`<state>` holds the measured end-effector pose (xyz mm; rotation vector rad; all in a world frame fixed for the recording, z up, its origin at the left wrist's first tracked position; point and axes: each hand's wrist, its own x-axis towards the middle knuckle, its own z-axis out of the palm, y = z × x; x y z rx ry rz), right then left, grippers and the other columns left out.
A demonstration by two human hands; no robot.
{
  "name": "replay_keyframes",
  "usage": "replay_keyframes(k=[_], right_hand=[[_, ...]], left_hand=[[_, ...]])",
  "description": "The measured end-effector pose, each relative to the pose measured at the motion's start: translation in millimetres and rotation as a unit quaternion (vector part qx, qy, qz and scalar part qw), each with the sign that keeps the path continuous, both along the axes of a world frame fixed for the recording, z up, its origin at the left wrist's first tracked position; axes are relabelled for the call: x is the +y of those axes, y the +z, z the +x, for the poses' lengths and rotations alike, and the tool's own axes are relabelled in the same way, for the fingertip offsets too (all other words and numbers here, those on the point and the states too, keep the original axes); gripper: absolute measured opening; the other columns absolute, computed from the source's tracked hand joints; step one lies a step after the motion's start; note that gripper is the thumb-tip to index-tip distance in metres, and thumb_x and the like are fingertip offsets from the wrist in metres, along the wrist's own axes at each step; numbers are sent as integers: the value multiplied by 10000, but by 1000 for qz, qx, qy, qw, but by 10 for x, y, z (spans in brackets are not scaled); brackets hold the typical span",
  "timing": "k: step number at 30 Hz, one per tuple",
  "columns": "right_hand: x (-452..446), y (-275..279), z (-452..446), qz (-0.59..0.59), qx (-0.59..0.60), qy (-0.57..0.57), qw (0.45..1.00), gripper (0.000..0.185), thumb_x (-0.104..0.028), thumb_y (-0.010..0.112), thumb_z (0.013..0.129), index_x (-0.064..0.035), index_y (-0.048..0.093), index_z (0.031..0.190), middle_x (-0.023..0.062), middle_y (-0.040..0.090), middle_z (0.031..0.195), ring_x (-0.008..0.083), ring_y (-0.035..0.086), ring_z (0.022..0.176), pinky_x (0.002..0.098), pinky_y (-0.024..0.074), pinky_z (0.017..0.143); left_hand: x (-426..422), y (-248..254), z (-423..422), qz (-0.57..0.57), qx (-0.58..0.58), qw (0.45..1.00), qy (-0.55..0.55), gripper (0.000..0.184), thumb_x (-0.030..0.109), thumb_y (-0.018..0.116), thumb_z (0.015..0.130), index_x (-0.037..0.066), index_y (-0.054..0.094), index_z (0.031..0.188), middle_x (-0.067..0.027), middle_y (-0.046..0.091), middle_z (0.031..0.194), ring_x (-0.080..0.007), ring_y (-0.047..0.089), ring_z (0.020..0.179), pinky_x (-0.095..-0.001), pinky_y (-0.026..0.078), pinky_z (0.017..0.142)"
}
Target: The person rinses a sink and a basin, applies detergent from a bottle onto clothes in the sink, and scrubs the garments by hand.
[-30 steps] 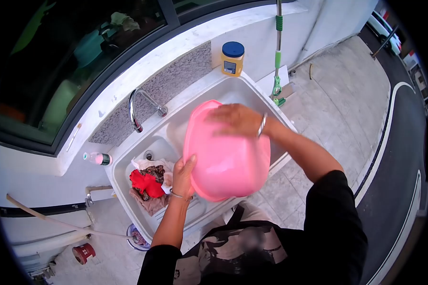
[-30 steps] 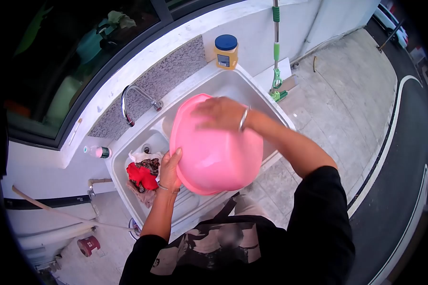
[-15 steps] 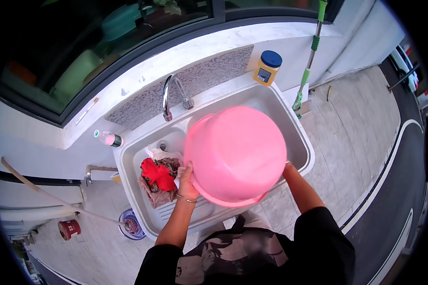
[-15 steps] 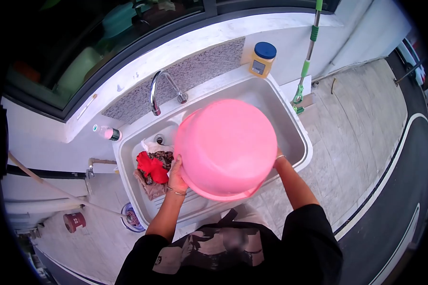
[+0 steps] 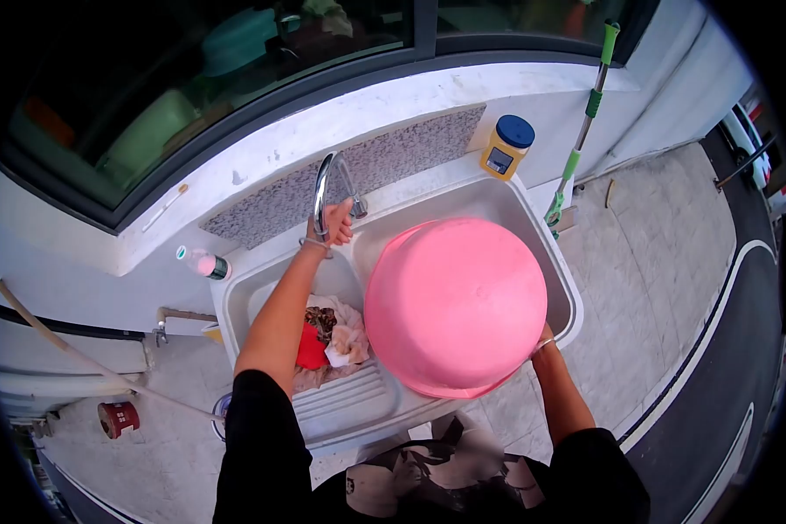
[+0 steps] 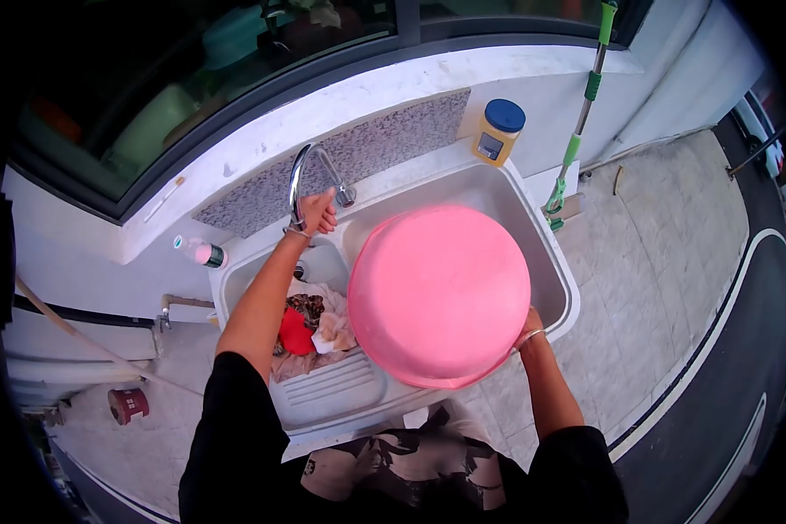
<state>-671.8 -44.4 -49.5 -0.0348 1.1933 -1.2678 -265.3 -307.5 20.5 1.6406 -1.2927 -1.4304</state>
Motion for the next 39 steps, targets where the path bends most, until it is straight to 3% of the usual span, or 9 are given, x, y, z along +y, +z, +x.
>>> replay_keyframes(k=[4, 10, 20, 23, 25, 30, 32, 35, 39], right_hand=[[27, -58, -39, -49, 81, 80, 992, 281, -138, 514, 910, 52, 583, 1105, 179, 650, 1021, 267, 664, 857, 381, 568, 693], [27, -39, -78, -13, -43, -15, 999, 283, -149, 509, 918, 57, 581, 1098, 176, 650, 1017, 257, 661, 839, 372, 561, 692], [-41, 9, -99, 27, 25, 0, 999, 287, -183, 522, 931, 47, 576, 1095, 146, 654, 989, 223, 657, 819, 351, 554, 670], [6, -133, -165, 23, 24, 0, 999, 294, -195, 538, 929, 41, 575, 1099, 137, 654, 988, 220, 654, 813, 347, 553, 673], [-33, -130, -146, 29, 14, 13, 999, 296, -199, 543, 928, 40, 574, 1100, 136, 652, 988, 218, 651, 817, 345, 552, 685], [-86, -209, 15, 40, 39, -4, 998, 359, -243, 529, 944, 50, 546, 1152, 142, 634, 1063, 223, 633, 911, 360, 535, 771], [-81, -375, 33, 33, 58, 0, 998, 464, -341, 498, 959, 55, 520, 1199, 145, 617, 1116, 238, 616, 978, 368, 515, 832], [-52, -502, 25, 52, 2, -24, 998, 430, -316, 499, 958, -10, 491, 1259, 126, 603, 1167, 242, 611, 1015, 387, 533, 837], [-43, -199, 72, 63, 15, -46, 997, 523, -418, 444, 964, -14, 456, 1296, 128, 580, 1213, 252, 589, 1066, 406, 504, 892]], left_hand=[[-233, -72, -83, 10, -55, 994, -91, 493, 489, 612, 828, 28, 553, 665, -74, 558, 521, -121, 522, 378, -243, 386, 333], [-194, -90, -200, 3, -131, 983, -131, 464, 446, 588, 840, 32, 545, 635, -79, 543, 495, -142, 493, 343, -259, 385, 323], [-167, -507, 397, 80, -33, 995, -41, 360, 348, 532, 880, 9, 591, 772, -128, 619, 629, -194, 558, 411, -309, 454, 363], [-11, -198, 643, 7, 60, 992, -107, 297, 286, 569, 845, -6, 617, 869, -129, 635, 681, -197, 597, 483, -317, 500, 449], [224, 683, 464, 13, 71, 996, -44, 237, 189, 556, 832, -6, 632, 945, -116, 655, 744, -199, 637, 610, -303, 518, 572], [370, 1318, 252, -147, -176, 959, -165, 204, 66, 499, 811, -1, 652, 929, -94, 677, 805, -204, 639, 709, -301, 488, 651], [299, 1293, 169, -223, -321, 896, -210, 208, 57, 502, 789, -21, 656, 905, -99, 666, 776, -200, 621, 679, -323, 483, 651], [250, 1343, -106, -178, -347, 890, -235, 203, 73, 499, 787, -24, 657, 870, -107, 655, 743, -195, 616, 665, -318, 486, 645], [198, 1358, -527, -41, -150, 969, -195, 213, 87, 477, 798, -18, 640, 887, -113, 663, 844, -195, 630, 722, -304, 516, 656]])
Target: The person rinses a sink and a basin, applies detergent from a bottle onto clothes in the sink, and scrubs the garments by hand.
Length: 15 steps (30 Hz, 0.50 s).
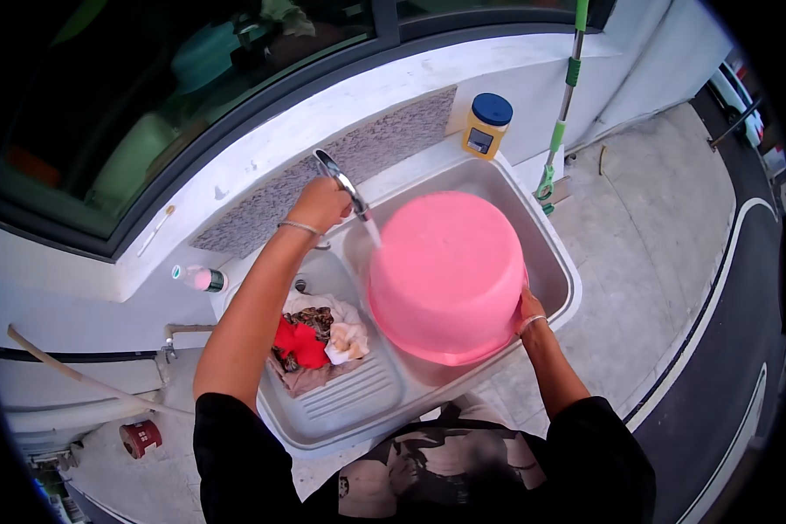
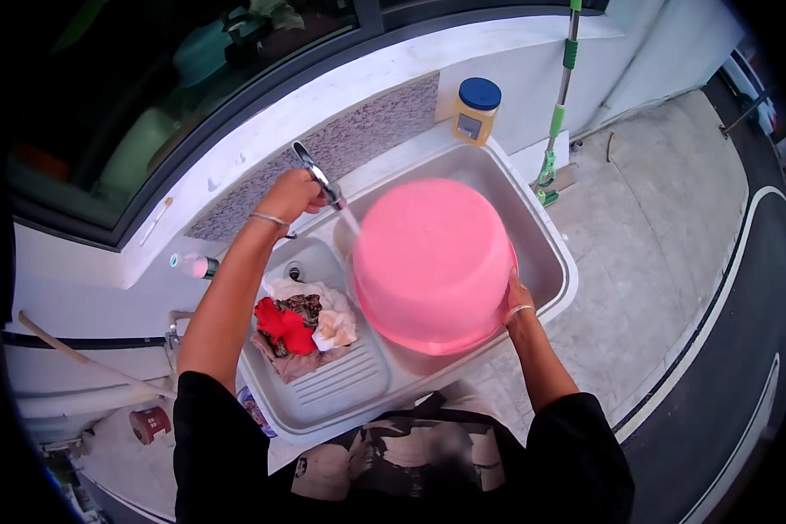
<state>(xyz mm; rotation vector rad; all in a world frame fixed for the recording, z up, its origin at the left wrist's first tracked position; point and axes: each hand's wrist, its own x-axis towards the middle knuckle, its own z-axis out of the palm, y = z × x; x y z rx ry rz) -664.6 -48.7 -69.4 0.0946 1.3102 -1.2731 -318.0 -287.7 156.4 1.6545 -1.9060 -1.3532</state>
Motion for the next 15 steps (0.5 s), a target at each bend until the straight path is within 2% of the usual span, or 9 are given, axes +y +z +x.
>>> replay_keyframes(k=[1, 4, 5, 8, 11, 13, 15], right_hand=[[-14, 78, -2, 4, 15, 0, 1000, 539, -435, 433, 964, -14, 454, 1300, 131, 577, 1219, 256, 587, 1072, 412, 499, 899], [-35, 104, -47, 10, 35, -6, 999, 560, -460, 420, 962, -17, 453, 1303, 132, 570, 1232, 264, 582, 1083, 429, 492, 906], [-31, 101, -67, 11, 39, -10, 999, 563, -464, 419, 961, -18, 455, 1303, 131, 569, 1235, 266, 581, 1085, 434, 491, 907], [-1, 174, -77, 8, 33, -13, 999, 568, -470, 427, 956, -20, 458, 1301, 127, 572, 1233, 267, 582, 1084, 444, 492, 904], [73, 451, -27, 9, 6, -32, 999, 581, -435, 455, 956, 38, 443, 1293, 155, 561, 1234, 284, 564, 1108, 423, 478, 931], [142, 370, -61, 5, -9, -30, 999, 579, -439, 456, 955, 34, 450, 1290, 150, 561, 1236, 280, 566, 1106, 420, 475, 934], [148, 212, -56, -7, -18, -24, 1000, 574, -439, 455, 955, 29, 457, 1287, 144, 562, 1237, 275, 568, 1101, 416, 474, 934]], left_hand=[[5, 52, -106, 49, 64, 997, 19, 212, 82, 469, 804, -26, 627, 895, -111, 650, 859, -201, 632, 752, -306, 526, 668], [-64, 20, -258, 33, 74, 996, 23, 210, 72, 453, 808, -34, 623, 870, -113, 644, 835, -205, 635, 757, -305, 527, 670], [-69, 25, -276, 57, 90, 994, 23, 208, 92, 462, 828, -28, 613, 905, -107, 643, 878, -202, 635, 782, -296, 521, 696], [22, -72, -184, 36, 122, 992, 10, 255, 119, 480, 848, -17, 590, 1033, -113, 622, 1007, -197, 628, 844, -292, 513, 712], [220, -401, 29, 59, 190, 979, 49, 245, 125, 516, 857, -16, 570, 1050, -74, 608, 938, -162, 599, 764, -276, 489, 631], [380, -781, 198, 115, 152, 979, 73, 288, 177, 520, 876, 12, 556, 1109, -57, 581, 952, -140, 556, 761, -281, 477, 638], [534, -1241, 328, 155, 67, 983, 71, 409, 226, 506, 907, 36, 484, 1268, -98, 561, 1146, -208, 598, 916, -319, 498, 753]])
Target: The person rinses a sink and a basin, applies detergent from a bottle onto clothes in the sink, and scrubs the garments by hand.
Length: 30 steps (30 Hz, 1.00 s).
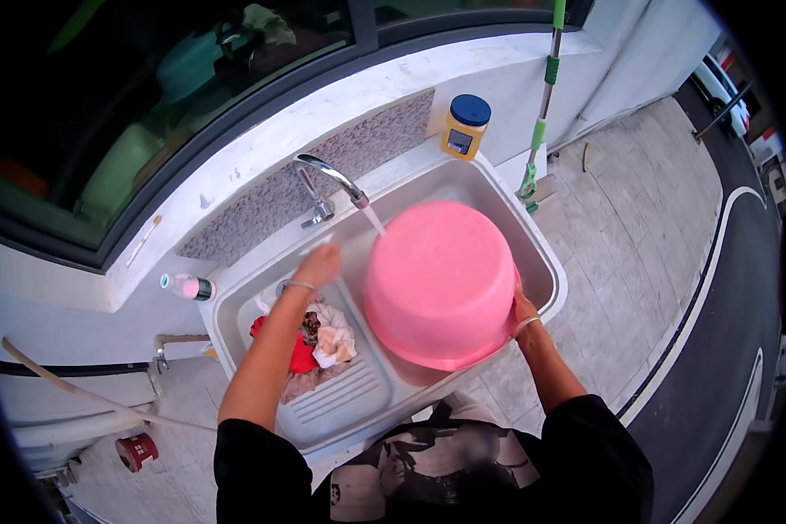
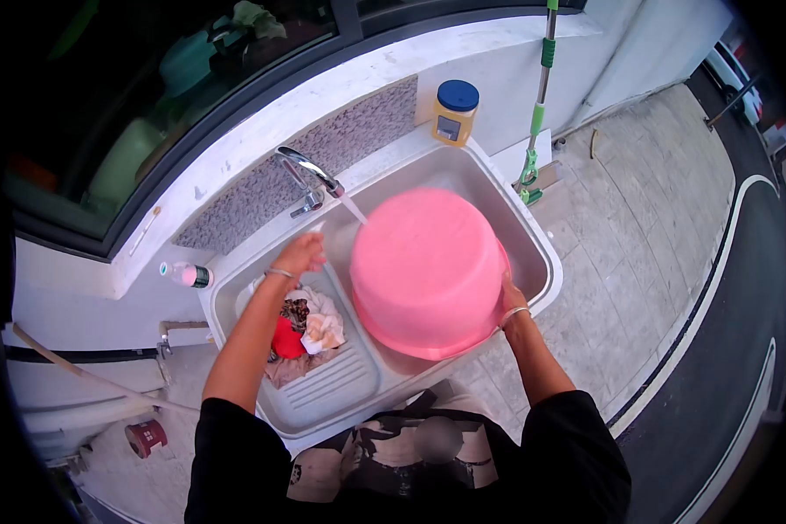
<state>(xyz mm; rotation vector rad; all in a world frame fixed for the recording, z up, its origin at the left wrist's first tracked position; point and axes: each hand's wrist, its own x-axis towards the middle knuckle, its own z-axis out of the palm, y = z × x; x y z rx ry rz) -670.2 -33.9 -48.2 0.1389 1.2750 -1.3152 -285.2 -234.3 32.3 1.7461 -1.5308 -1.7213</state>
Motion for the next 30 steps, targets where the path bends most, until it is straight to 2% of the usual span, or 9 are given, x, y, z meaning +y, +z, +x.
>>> replay_keyframes(k=[3, 8, 11, 12, 15, 18, 20, 24, 30], right_hand=[[-53, -327, 8, -23, -5, 11, 1000, 561, -447, 473, 944, 1, 474, 1282, 129, 571, 1230, 259, 577, 1081, 411, 487, 917], [-283, -477, 74, -11, -42, 23, 999, 523, -421, 553, 914, -52, 493, 1279, 103, 591, 1209, 233, 583, 1071, 412, 506, 895], [-415, -606, 121, -39, 5, 47, 998, 742, -572, 524, 873, 31, 448, 1299, 138, 558, 1239, 246, 564, 1095, 365, 479, 904], [-493, -630, 135, -57, -4, 60, 997, 744, -573, 516, 877, 33, 444, 1302, 137, 559, 1237, 244, 563, 1095, 364, 479, 902], [-528, -755, 157, -83, -23, 82, 993, 741, -571, 495, 889, 34, 430, 1312, 137, 559, 1233, 237, 562, 1095, 360, 480, 899], [-576, -1140, 108, -90, -26, 81, 992, 707, -541, 482, 906, 25, 419, 1324, 140, 558, 1235, 236, 564, 1092, 355, 477, 899], [-590, -1338, 110, -108, -52, 79, 990, 660, -500, 479, 922, 13, 417, 1332, 141, 557, 1238, 239, 568, 1085, 354, 474, 900], [-600, -1370, 139, -129, 17, 134, 982, 581, -399, 483, 937, 1, 402, 1351, 134, 556, 1247, 218, 578, 1060, 336, 467, 905], [-673, -1414, 138, -140, 60, 160, 975, 580, -390, 487, 935, 2, 400, 1353, 134, 556, 1247, 214, 577, 1060, 333, 466, 907]], left_hand=[[241, -291, -3, 52, -7, 999, 2, 416, 284, 516, 910, 50, 503, 1253, -94, 561, 1140, -205, 588, 890, -332, 483, 777], [223, -683, -79, 43, 23, 998, 37, 337, 331, 467, 893, 72, 576, 1078, -60, 600, 959, -185, 563, 787, -332, 458, 711], [193, -716, -146, 9, 10, 999, 42, 309, 334, 431, 884, 85, 584, 983, -39, 599, 859, -180, 556, 733, -331, 447, 657], [178, -717, -152, -10, 1, 999, 47, 302, 332, 420, 881, 89, 583, 955, -33, 597, 829, -179, 555, 718, -331, 443, 640], [178, -713, -152, 80, 48, 987, 128, 276, 299, 438, 879, 83, 575, 983, -51, 597, 876, -197, 571, 714, -354, 456, 639], [227, -551, -155, 109, 54, 980, 157, 242, 247, 468, 869, 82, 567, 1016, -66, 589, 944, -219, 589, 749, -369, 479, 675], [213, -626, -64, 89, 75, 980, 163, 263, 205, 489, 860, 64, 543, 1075, -74, 575, 1000, -232, 596, 785, -377, 492, 703], [241, -579, -6, 68, 107, 972, 197, 393, 143, 515, 849, 5, 470, 1214, -92, 555, 1080, -245, 601, 853, -380, 507, 744], [318, -515, 13, 11, 101, 971, 214, 528, 111, 525, 849, -47, 366, 1327, -139, 554, 1113, -260, 608, 920, -377, 509, 806]])
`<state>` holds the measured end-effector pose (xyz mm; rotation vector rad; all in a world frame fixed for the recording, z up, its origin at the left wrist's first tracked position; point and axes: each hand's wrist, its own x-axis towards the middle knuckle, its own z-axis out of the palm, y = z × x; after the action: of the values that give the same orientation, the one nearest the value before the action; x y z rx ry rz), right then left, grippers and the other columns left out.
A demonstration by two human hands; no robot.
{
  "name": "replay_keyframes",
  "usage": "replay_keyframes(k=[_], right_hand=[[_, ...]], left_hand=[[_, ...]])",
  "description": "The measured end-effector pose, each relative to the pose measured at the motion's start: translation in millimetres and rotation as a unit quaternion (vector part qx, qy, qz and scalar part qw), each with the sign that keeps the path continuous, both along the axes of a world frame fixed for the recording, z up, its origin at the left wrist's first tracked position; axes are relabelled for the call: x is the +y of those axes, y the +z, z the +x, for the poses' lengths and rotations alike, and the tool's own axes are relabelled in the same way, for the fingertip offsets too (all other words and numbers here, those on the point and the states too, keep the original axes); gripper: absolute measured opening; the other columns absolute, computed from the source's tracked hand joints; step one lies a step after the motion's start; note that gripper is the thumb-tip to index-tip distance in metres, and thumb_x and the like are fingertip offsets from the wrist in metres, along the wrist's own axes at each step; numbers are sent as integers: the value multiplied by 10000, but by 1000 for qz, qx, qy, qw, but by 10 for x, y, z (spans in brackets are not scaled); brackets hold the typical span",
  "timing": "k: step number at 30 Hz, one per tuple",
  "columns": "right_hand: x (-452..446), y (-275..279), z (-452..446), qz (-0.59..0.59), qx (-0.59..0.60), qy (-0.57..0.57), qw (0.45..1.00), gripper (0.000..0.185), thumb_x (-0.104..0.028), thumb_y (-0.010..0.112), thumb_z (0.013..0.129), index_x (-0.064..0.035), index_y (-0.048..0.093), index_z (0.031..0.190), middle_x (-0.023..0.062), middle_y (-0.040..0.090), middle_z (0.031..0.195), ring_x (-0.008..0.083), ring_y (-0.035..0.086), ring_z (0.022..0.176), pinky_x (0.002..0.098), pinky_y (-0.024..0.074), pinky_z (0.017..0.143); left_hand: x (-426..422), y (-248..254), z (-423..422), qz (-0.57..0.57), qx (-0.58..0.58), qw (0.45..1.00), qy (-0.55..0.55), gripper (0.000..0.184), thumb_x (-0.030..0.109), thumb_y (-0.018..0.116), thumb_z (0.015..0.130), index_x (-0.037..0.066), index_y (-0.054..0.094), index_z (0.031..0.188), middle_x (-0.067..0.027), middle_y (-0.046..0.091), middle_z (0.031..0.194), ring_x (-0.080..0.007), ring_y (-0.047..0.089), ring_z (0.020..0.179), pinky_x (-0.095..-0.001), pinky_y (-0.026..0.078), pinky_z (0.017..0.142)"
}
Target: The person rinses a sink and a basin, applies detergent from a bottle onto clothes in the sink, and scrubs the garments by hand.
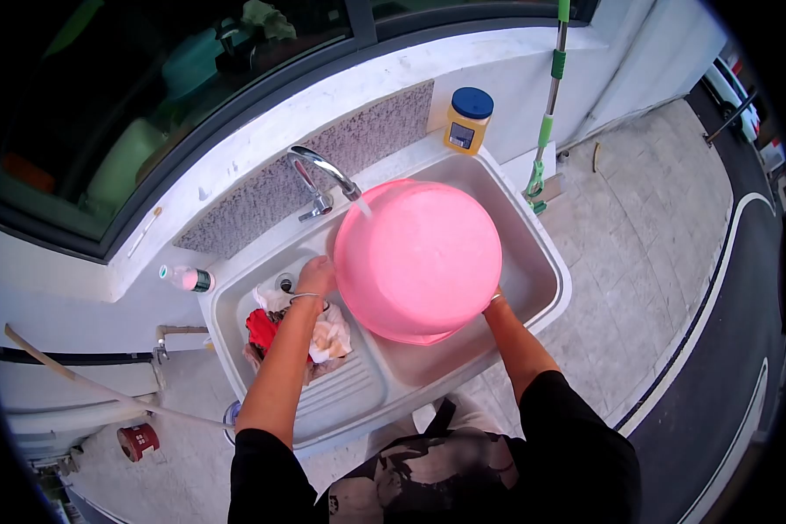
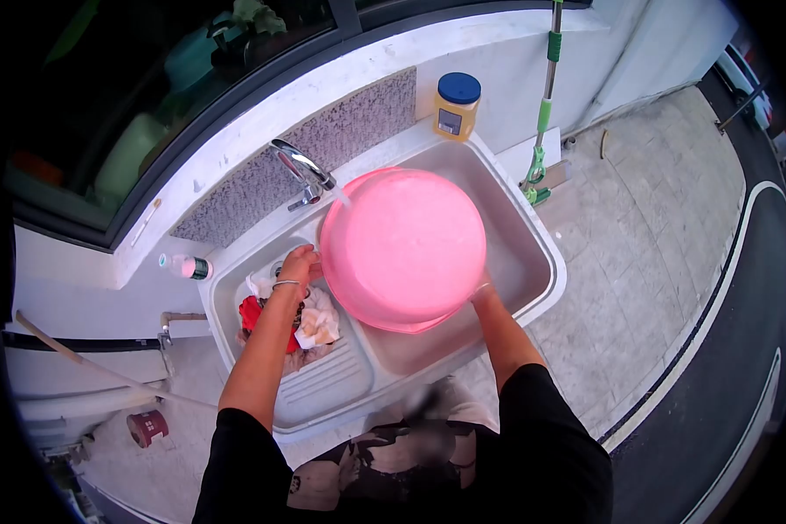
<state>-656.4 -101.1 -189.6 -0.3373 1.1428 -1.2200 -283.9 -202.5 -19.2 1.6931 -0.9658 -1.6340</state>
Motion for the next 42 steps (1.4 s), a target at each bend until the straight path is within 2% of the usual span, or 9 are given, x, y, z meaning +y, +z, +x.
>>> replay_keyframes(k=[7, 10, 13, 17, 27, 32, 37, 41, 42], right_hand=[[-65, 136, -53, 7, 16, -3, 1000, 579, -380, 492, 933, 4, 397, 1356, 133, 556, 1247, 209, 576, 1059, 329, 464, 909], [-47, 291, -118, 18, 19, -8, 1000, 579, -376, 494, 932, 5, 396, 1357, 133, 557, 1247, 207, 576, 1059, 328, 464, 910], [-41, 426, -152, 27, 21, -10, 999, 578, -371, 496, 931, 5, 395, 1358, 133, 557, 1247, 205, 575, 1059, 326, 463, 911], [-33, 508, -129, 34, 16, -17, 999, 578, -366, 499, 930, 6, 393, 1359, 132, 557, 1246, 202, 575, 1059, 324, 462, 912], [-25, 756, -219, 26, 17, -13, 999, 578, -352, 505, 926, 8, 389, 1363, 131, 557, 1246, 194, 573, 1058, 319, 460, 915], [38, 1209, -545, -8, 59, 17, 998, 578, -344, 509, 925, 10, 387, 1365, 131, 558, 1246, 191, 573, 1058, 317, 459, 917], [15, 1888, -998, -65, 131, 67, 987, 578, -337, 512, 923, 11, 385, 1367, 130, 558, 1246, 187, 572, 1057, 314, 457, 919], [-121, 2434, -1313, -125, 209, 117, 963, 579, -332, 515, 922, 12, 383, 1368, 130, 558, 1246, 184, 572, 1057, 313, 457, 920], [-177, 2541, -1396, -139, 232, 130, 954, 579, -330, 515, 921, 12, 383, 1369, 130, 558, 1246, 183, 572, 1057, 312, 456, 920]], left_hand=[[64, 38, 104, 2, 22, 999, 26, 505, 111, 535, 846, -40, 386, 1305, -140, 577, 1085, -280, 617, 926, -378, 513, 816], [182, 302, -106, 37, 23, 998, 40, 502, 113, 540, 843, -39, 391, 1298, -138, 578, 1086, -282, 620, 937, -381, 515, 809], [264, 291, -199, 41, 89, 995, 16, 504, 117, 545, 840, -43, 391, 1293, -149, 584, 1084, -277, 623, 942, -378, 518, 817], [320, 247, -194, 6, 91, 996, -12, 481, 104, 529, 854, -44, 391, 1290, -165, 592, 1084, -268, 625, 945, -374, 520, 842], [598, 1037, -525, -42, 140, 988, -43, 398, 95, 507, 898, -75, 440, 1251, -189, 571, 1174, -255, 595, 1058, -367, 460, 939], [576, 1478, -782, -115, 200, 971, -60, 418, 90, 522, 900, -84, 441, 1271, -185, 566, 1194, -241, 557, 1123, -349, 419, 979], [442, 1844, -1080, -229, 152, 955, -111, 390, 106, 538, 909, -67, 492, 1256, -139, 579, 1197, -192, 549, 1114, -304, 404, 977], [343, 1768, -1262, -260, 145, 947, -124, 295, 68, 561, 888, -46, 578, 1160, -105, 622, 1108, -137, 588, 1014, -247, 454, 860], [335, 1597, -1339, -310, 112, 938, -111, 271, 65, 564, 897, -35, 590, 1148, -94, 623, 1124, -137, 587, 1011, -245, 457, 852]])
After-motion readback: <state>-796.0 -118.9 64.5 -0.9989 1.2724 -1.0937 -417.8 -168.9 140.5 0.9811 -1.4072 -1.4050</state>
